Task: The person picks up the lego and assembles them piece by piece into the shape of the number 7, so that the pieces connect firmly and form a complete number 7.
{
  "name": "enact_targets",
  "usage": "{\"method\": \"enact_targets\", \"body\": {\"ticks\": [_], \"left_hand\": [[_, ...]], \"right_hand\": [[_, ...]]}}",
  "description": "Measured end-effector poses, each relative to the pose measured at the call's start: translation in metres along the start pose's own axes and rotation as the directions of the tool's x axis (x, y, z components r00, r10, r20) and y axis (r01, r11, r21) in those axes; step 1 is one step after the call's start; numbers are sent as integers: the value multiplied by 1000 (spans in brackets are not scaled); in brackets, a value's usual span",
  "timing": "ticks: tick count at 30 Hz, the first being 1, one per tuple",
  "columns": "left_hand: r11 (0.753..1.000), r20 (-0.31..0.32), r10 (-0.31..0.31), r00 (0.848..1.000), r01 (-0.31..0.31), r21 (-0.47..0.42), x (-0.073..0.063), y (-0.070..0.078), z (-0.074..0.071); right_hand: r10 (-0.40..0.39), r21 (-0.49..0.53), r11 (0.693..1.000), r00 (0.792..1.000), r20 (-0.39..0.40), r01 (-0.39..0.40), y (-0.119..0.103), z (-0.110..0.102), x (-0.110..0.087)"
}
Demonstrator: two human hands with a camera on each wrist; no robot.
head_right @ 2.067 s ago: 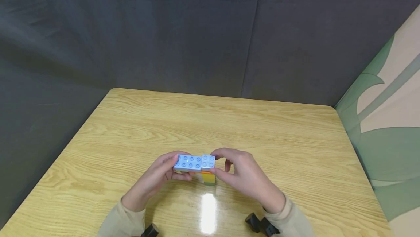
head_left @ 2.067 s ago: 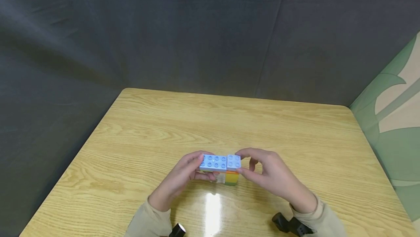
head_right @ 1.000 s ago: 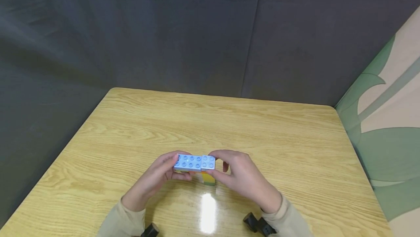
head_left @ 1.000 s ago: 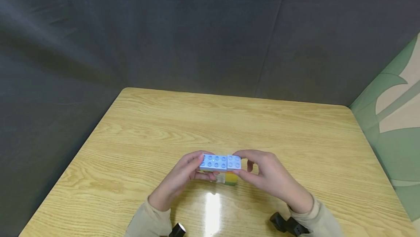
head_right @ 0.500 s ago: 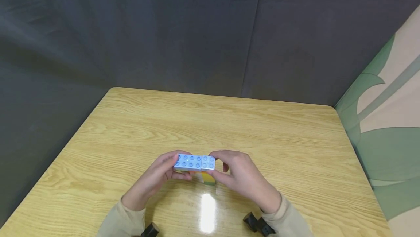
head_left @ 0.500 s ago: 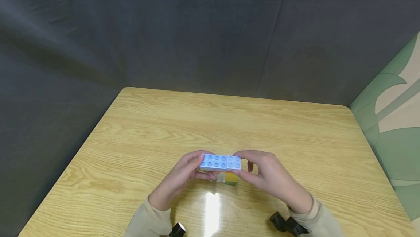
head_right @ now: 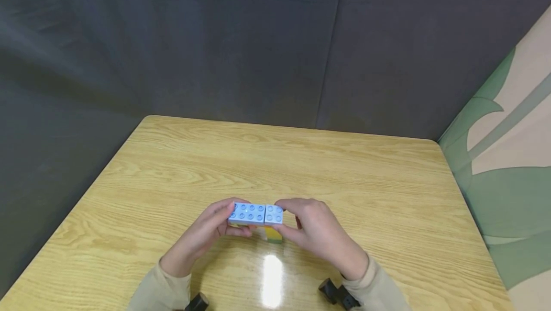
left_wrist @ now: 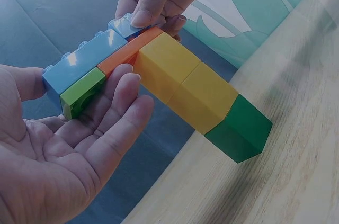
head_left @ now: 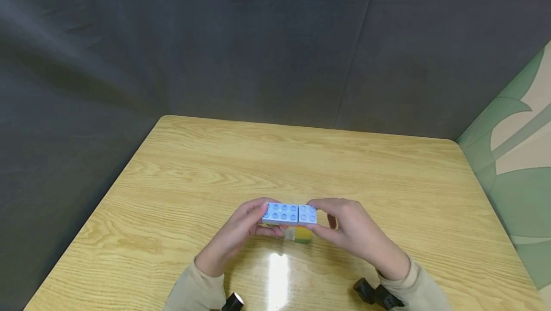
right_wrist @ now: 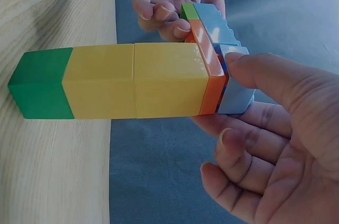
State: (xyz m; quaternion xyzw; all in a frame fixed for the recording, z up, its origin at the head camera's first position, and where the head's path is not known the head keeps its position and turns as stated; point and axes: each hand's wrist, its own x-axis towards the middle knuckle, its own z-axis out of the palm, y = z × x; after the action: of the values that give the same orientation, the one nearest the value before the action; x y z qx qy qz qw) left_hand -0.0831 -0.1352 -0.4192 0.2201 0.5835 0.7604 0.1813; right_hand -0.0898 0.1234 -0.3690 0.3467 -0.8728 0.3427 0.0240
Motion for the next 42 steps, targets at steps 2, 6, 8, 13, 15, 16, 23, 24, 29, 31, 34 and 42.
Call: {"method": "enact_targets", "body": {"ticks": [2, 6, 8, 13, 15, 16, 23, 24, 29, 31, 34, 42], "left_hand": [[1000, 1, 2, 1000, -2, 1, 0, 0, 0], [1000, 1, 6, 1000, -6, 8, 0, 0, 0], [1000, 1, 6, 1000, -6, 10, 0, 0, 0], [1000, -2, -3, 1000, 3, 9, 0, 0, 0], [1000, -2, -5, 1000, 5, 9, 0, 0, 0], [1000, -3, -4, 1000, 5, 10, 0, 0, 0], [1000, -2, -2, 1000, 2, 10, 0, 0, 0], [1000, -1, 0, 1000, 0, 9, 0, 0, 0], [1000, 11, 2, 1000, -2, 4, 1, -1, 0], [1000, 14, -3, 1000, 3, 2, 1, -1, 0], [1000, 18, -2, 1000, 2, 3, 1, -1, 0], [1000, 14, 10, 1000, -10, 4, 1, -1, 0]], "right_hand": [[4, -9, 1000, 1000, 5, -4, -1, 0, 0], [0, -29, 1000, 1000, 16, 0, -2, -1, 1], [-6, -38, 999, 1000, 22, 7, -3, -2, 2], [-28, -68, 997, 999, 32, 30, -4, -2, 3], [-33, -81, 996, 999, 37, 36, -4, -2, 4], [-35, -86, 996, 999, 39, 39, -4, -2, 4], [-44, -99, 994, 998, 42, 48, -5, -3, 5], [-44, -99, 994, 998, 43, 48, -5, -3, 5], [-36, -102, 994, 998, 51, 41, -4, -4, 5], [-32, -104, 994, 998, 53, 38, -4, -5, 5], [-28, -106, 994, 998, 54, 34, -3, -5, 5], [-24, -94, 995, 998, 61, 30, -3, -5, 4]]}}
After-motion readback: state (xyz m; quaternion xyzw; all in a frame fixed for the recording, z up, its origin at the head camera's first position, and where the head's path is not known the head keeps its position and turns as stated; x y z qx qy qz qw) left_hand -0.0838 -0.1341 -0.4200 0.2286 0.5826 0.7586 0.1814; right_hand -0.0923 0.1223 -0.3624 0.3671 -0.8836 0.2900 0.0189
